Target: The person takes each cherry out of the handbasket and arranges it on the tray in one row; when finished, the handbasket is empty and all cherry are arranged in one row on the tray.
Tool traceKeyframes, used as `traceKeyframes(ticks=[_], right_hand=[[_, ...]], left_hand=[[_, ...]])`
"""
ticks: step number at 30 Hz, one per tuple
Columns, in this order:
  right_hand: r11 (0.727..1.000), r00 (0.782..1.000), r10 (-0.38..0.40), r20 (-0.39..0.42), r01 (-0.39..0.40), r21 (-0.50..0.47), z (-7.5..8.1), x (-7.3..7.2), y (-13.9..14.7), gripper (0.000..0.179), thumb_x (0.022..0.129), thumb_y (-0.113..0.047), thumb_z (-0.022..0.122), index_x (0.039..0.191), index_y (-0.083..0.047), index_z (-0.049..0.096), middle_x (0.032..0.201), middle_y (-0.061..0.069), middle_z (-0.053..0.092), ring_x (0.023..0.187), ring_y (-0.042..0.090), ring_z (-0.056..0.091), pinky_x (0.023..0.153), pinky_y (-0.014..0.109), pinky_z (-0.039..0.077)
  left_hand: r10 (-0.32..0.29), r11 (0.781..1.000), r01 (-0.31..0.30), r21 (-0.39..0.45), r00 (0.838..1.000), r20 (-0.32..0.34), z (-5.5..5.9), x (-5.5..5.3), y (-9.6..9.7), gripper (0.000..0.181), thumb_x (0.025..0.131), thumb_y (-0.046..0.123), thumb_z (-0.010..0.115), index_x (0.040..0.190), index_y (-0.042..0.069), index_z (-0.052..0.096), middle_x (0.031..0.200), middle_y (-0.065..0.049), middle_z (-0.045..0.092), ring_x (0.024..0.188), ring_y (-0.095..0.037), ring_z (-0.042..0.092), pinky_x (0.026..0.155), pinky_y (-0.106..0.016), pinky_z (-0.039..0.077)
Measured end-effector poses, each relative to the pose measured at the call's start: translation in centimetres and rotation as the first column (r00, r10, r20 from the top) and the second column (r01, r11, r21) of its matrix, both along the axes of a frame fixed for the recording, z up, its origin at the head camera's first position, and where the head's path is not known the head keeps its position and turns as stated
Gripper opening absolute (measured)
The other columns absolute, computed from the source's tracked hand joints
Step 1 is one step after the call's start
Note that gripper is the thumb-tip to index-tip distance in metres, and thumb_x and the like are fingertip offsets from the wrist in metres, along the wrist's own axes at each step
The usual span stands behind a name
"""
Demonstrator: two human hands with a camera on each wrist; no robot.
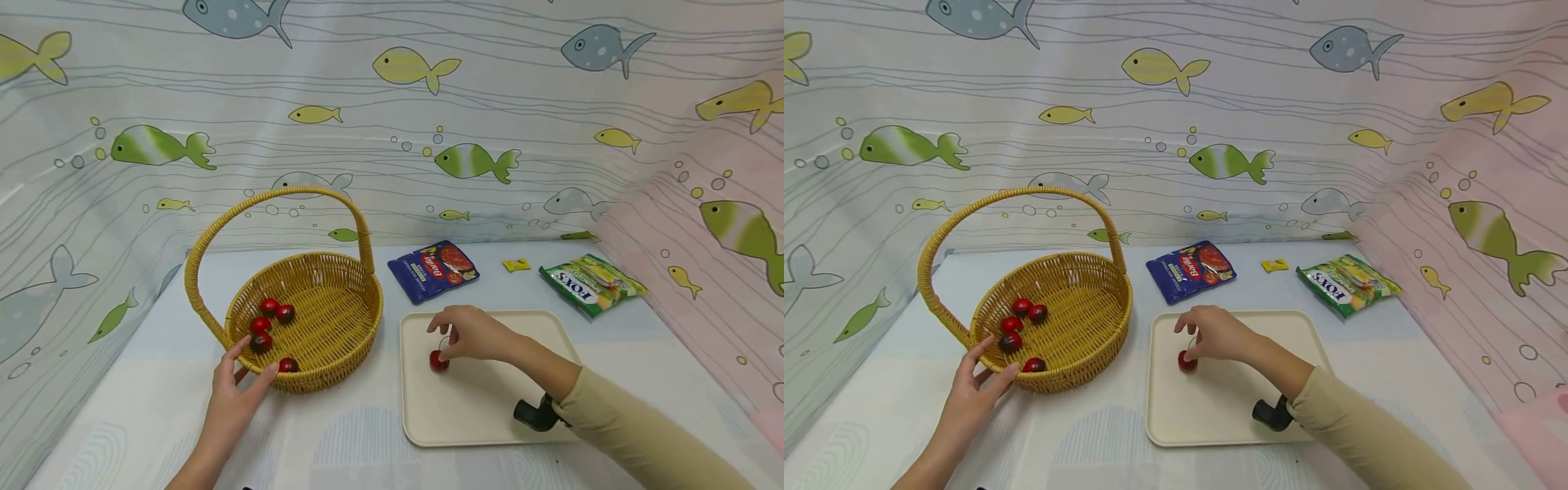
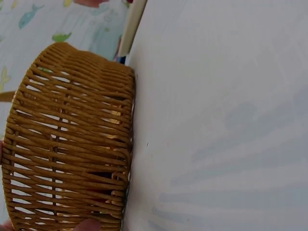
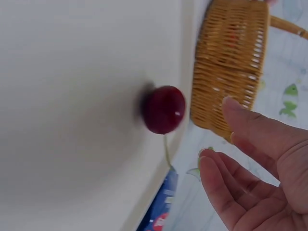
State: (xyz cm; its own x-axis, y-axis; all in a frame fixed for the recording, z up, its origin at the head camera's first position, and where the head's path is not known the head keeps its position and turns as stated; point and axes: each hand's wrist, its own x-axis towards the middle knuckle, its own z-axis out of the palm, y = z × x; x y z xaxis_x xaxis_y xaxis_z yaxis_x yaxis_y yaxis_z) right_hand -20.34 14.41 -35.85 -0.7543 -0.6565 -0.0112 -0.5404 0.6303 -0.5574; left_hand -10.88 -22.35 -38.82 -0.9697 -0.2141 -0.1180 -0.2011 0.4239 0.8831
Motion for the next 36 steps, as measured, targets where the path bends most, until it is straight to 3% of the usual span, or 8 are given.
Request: traceKeyframes(ticks=[10, 20, 36], right_hand=[[0.996, 1.0, 0.0, -0.009, -0.001, -0.087, 3.0, -1.1, -1.4, 0.037, 0.074, -0.015, 0.08, 0.108, -0.009, 0.066, 0.093, -0.001, 0.061, 0.072, 0.007, 0.059, 0.063, 0.022, 0.051], [0.991, 0.995, 0.06, -0.083, -0.07, -0.117, 4.6, -1.9, -4.5, 0.034, 0.075, -0.014, 0.079, 0.106, -0.01, 0.066, 0.088, -0.003, 0.059, 0.073, 0.008, 0.057, 0.065, 0.022, 0.049], [0.986, 0.993, 0.117, -0.018, -0.119, -0.12, 6.3, -3.5, -10.2, 0.033, 0.077, -0.007, 0.076, 0.108, -0.01, 0.066, 0.091, 0.0, 0.062, 0.077, 0.013, 0.058, 0.065, 0.02, 0.05]], left_hand=[[-0.006, 1.0, 0.006, 0.008, 1.0, 0.006, -0.2, -0.1, 0.0, 0.083, 0.091, 0.041, 0.058, 0.15, 0.013, 0.008, 0.15, -0.023, -0.004, 0.13, -0.051, 0.017, 0.092, -0.062, 0.036], [0.0, 1.0, 0.0, -0.004, 0.999, 0.038, -0.3, 0.0, -0.2, 0.086, 0.09, 0.044, 0.057, 0.15, 0.013, 0.005, 0.15, -0.024, -0.008, 0.129, -0.053, 0.017, 0.093, -0.063, 0.035], [0.003, 1.0, -0.003, -0.007, 1.0, 0.023, 0.0, -0.1, 0.0, 0.085, 0.09, 0.042, 0.057, 0.15, 0.013, 0.005, 0.15, -0.024, -0.007, 0.13, -0.052, 0.017, 0.093, -0.061, 0.036]])
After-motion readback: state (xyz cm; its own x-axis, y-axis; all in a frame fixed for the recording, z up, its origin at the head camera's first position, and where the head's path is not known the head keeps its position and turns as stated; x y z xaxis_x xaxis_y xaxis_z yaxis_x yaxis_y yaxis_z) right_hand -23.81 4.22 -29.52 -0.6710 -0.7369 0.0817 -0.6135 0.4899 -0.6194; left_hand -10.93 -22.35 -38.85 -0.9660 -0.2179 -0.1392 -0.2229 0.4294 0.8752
